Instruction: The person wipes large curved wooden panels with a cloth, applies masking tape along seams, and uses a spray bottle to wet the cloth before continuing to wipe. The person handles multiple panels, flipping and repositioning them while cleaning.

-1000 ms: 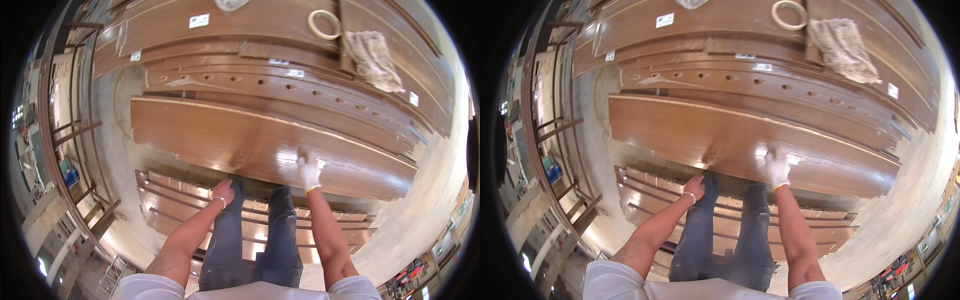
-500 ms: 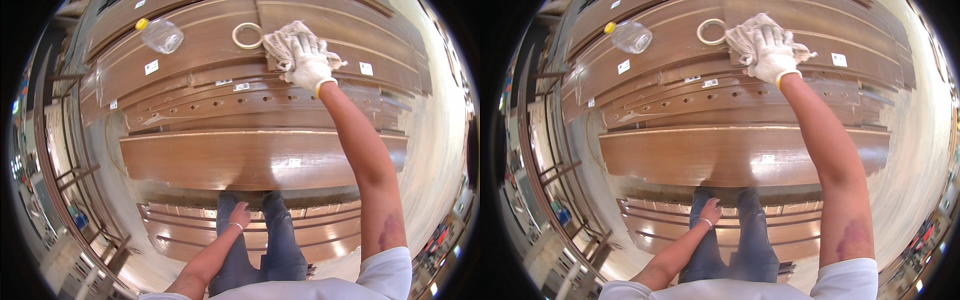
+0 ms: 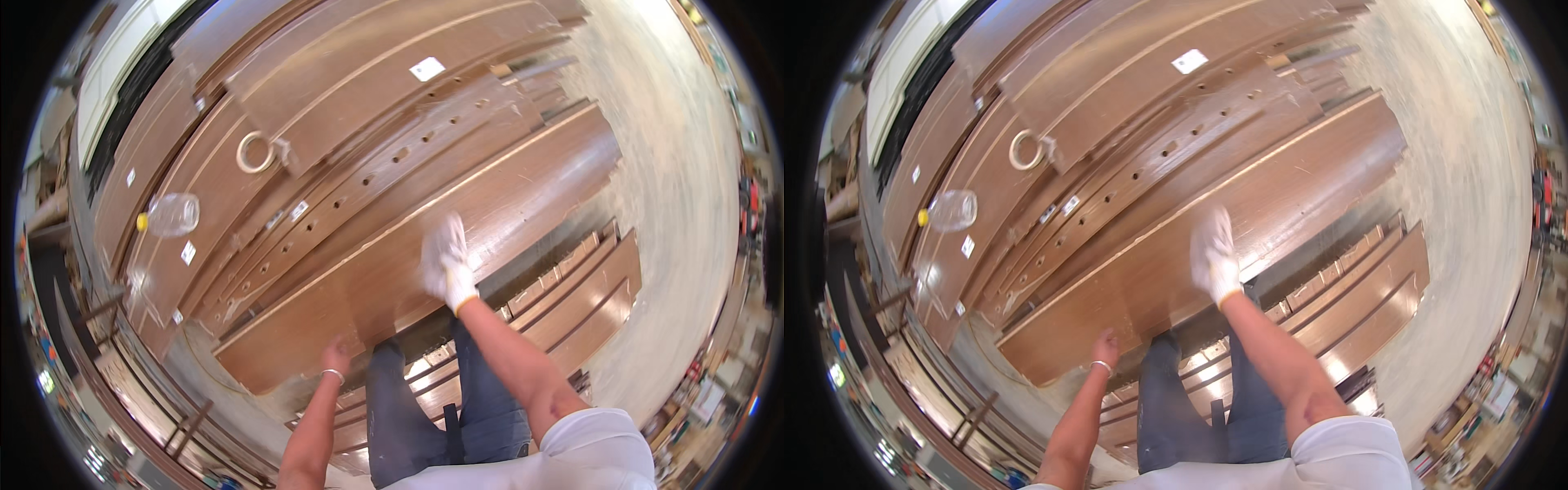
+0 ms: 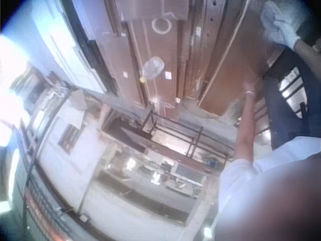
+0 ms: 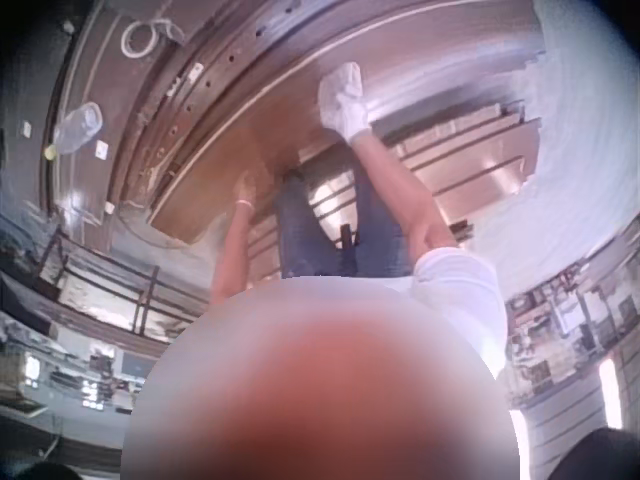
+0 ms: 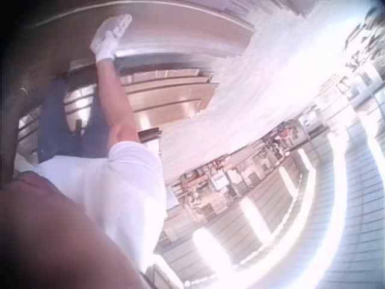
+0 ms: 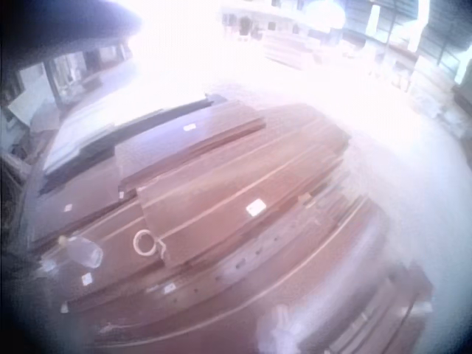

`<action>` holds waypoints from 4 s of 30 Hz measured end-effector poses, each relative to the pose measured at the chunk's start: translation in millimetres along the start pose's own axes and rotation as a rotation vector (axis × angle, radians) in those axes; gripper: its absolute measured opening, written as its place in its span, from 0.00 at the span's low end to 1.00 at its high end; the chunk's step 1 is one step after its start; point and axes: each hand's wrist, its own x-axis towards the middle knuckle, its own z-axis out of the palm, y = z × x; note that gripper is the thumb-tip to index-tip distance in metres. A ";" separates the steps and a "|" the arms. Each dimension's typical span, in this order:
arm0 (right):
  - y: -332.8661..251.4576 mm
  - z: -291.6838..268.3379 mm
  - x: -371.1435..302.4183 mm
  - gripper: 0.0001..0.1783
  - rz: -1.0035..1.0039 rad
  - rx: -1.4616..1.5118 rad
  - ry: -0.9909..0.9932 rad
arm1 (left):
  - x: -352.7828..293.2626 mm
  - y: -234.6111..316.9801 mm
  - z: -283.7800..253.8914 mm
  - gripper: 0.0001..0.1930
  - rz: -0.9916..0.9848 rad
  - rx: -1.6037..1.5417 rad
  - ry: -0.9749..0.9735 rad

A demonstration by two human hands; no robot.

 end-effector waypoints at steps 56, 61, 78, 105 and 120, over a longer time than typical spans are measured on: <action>-396.1 -583.3 504.0 0.21 -0.190 -0.939 0.566 | 303.7 716.1 412.6 0.40 0.932 0.711 0.530; -264.5 -479.0 379.3 0.30 -0.476 -0.889 0.159 | 303.9 717.5 412.5 0.41 0.910 0.712 0.544; -207.3 -391.8 324.7 0.23 -0.596 -1.373 -0.124 | 302.7 717.4 414.7 0.42 0.890 0.657 0.544; 1.3 -222.0 222.9 0.29 -0.944 -1.780 -0.992 | 129.4 77.1 145.0 0.40 0.083 0.218 0.294; 310.5 182.9 36.1 0.49 -1.046 -1.576 -1.219 | 69.5 -176.2 109.7 0.57 -0.279 0.092 0.304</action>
